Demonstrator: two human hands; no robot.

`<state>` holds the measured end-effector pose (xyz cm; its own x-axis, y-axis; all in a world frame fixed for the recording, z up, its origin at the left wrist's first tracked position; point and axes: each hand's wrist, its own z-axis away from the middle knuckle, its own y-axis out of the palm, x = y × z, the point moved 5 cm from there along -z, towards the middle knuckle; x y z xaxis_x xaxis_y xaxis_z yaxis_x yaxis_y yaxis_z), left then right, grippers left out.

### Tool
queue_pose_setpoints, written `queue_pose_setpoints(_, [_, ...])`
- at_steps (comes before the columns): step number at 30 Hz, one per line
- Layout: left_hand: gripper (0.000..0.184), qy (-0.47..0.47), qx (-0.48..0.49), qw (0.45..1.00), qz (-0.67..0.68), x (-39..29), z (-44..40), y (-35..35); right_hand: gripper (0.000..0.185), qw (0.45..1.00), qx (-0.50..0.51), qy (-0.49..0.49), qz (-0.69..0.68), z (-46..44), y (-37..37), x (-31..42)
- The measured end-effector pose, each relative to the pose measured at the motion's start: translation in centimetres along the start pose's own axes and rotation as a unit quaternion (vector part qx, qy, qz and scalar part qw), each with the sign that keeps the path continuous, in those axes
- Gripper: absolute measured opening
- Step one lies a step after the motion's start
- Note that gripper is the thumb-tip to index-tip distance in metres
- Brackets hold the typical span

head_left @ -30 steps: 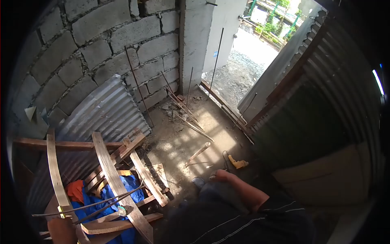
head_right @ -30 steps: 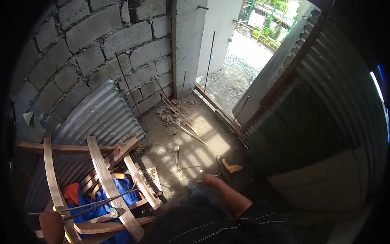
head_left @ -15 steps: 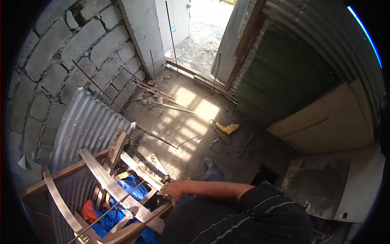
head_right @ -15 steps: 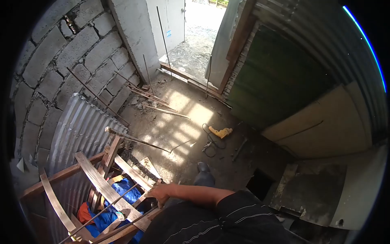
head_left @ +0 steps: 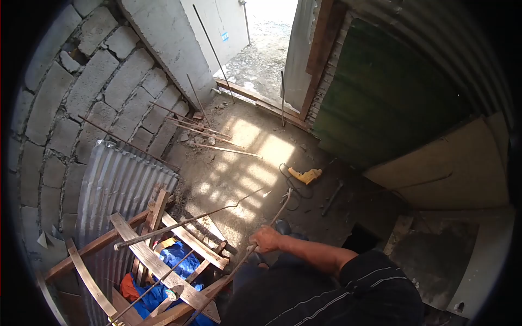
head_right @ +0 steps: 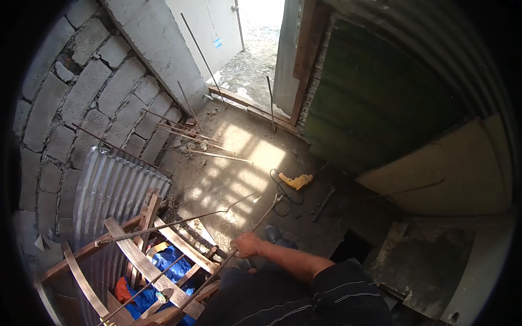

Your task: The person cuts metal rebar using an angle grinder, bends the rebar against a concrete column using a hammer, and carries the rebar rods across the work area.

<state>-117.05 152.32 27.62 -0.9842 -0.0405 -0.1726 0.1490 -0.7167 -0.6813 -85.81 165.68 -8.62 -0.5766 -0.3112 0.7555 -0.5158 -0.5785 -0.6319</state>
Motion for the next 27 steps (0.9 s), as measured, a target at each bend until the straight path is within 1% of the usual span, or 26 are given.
queue_pose_setpoints(1, [0.034,0.042,-0.01,0.998,0.039,-1.7,-2.3,1.4,0.038,1.0,-0.004,0.009,0.0,0.2,-1.4,-1.7])
queue_pose_setpoints(2, [0.034,0.049,-0.005,0.998,0.036,-3.0,-5.2,2.7,0.036,1.0,-0.005,-0.001,0.02,0.3,-2.6,-2.9])
queue_pose_setpoints(3, [0.035,0.027,0.039,0.987,0.152,-4.3,-8.4,4.5,0.034,0.999,-0.004,-0.012,0.039,0.3,-3.8,-4.1])
queue_pose_setpoints(4, [0.036,0.003,0.085,0.96,0.266,-5.6,-11.6,6.2,0.03,0.999,0.012,-0.024,0.038,0.0,-4.9,-4.8])
queue_pose_setpoints(5, [0.037,-0.023,0.129,0.918,0.375,-7.2,-14.7,8.0,0.03,0.999,0.01,-0.016,0.038,-0.2,-6.7,-5.0])
queue_pose_setpoints(7, [0.026,-0.111,0.139,0.843,0.508,-10.3,-21.7,10.7,0.023,0.993,0.109,0.003,0.052,-0.7,-8.2,-5.3])
queue_pose_setpoints(8, [0.03,-0.091,0.162,0.862,0.472,-11.3,-25.0,11.8,0.023,0.993,0.108,0.013,0.05,-1.0,-8.1,-6.3])
queue_pose_setpoints(9, [0.034,-0.071,0.187,0.879,0.434,-11.9,-27.9,13.1,0.025,0.993,0.085,0.048,0.069,-1.2,-7.6,-7.6])
queue_pose_setpoints(10, [0.034,-0.068,0.2,0.88,0.426,-11.4,-30.6,16.0,0.03,0.991,0.061,0.086,0.088,-0.9,-7.1,-8.9])
queue_pose_setpoints(11, [0.032,-0.013,0.147,0.907,0.394,-10.5,-33.5,18.7,0.03,0.99,0.055,0.101,0.085,-0.2,-7.1,-9.4])
queue_pose_setpoints(12, [0.031,0.047,0.091,0.926,0.363,-10.7,-36.3,19.5,0.038,0.988,-0.066,0.109,0.087,0.8,-8.9,-9.7])
queue_pose_setpoints(13, [0.029,0.056,0.081,0.918,0.383,-11.1,-37.8,19.6,0.046,0.973,-0.178,0.115,0.086,2.6,-10.5,-9.7])
queue_pose_setpoints(14, [0.028,0.063,0.075,0.918,0.383,-11.6,-39.1,19.8,0.055,0.972,-0.186,0.142,0.0,4.3,-12.9,-10.7])
queue_pose_setpoints(15, [0.028,0.068,0.067,0.919,0.382,-11.7,-40.6,19.7,0.051,0.949,-0.221,0.211,-0.075,6.2,-13.5,-13.7])
queue_pose_setpoints(16, [0.026,0.068,0.06,0.916,0.391,-10.8,-42.1,21.1,0.048,0.914,-0.255,0.278,-0.152,8.4,-13.3,-17.0])
queue_pose_setpoints(17, [0.026,0.063,0.066,0.917,0.387,-10.0,-42.9,22.0,0.045,0.862,-0.286,0.359,-0.216,11.0,-12.1,-21.2])
queue_pose_setpoints(18, [0.025,0.029,0.075,0.915,0.394,-9.1,-43.8,22.9,0.043,0.797,-0.313,0.435,-0.278,13.7,-9.6,-26.2])
queue_pose_setpoints(19, [0.025,-0.005,0.083,0.913,0.399,-8.8,-45.0,23.6,0.037,0.748,-0.349,0.478,-0.302,16.5,-6.0,-31.9])
queue_pose_setpoints(20, [0.029,-0.015,0.083,0.912,0.4,-9.8,-45.5,23.1,0.034,0.678,-0.342,0.543,-0.359,19.0,-3.0,-36.4])
queue_pose_setpoints(21, [0.029,-0.022,0.085,0.914,0.397,-10.0,-46.7,24.4,0.031,0.659,-0.361,0.565,-0.34,21.5,0.5,-41.6])
queue_pose_setpoints(22, [0.033,-0.023,0.062,0.927,0.37,-9.1,-47.4,25.8,0.029,0.638,-0.379,0.587,-0.324,23.8,4.5,-46.3])
queue_pose_setpoints(23, [0.038,-0.025,0.041,0.939,0.34,-8.5,-48.6,26.8,0.029,0.622,-0.357,0.628,-0.302,25.5,7.6,-50.4])
queue_pose_setpoints(24, [0.038,-0.037,0.047,0.942,0.329,-8.5,-49.8,27.5,0.028,0.605,-0.331,0.668,-0.279,27.0,10.7,-53.6])
queue_pose_setpoints(26, [0.042,-0.139,0.062,0.961,0.23,-8.6,-50.9,28.8,0.03,0.583,-0.274,0.706,-0.293,28.4,15.0,-58.5])
queue_pose_setpoints(27, [0.042,-0.152,0.07,0.961,0.22,-8.8,-51.7,29.7,0.032,0.642,-0.186,0.703,-0.243,28.4,16.2,-60.9])
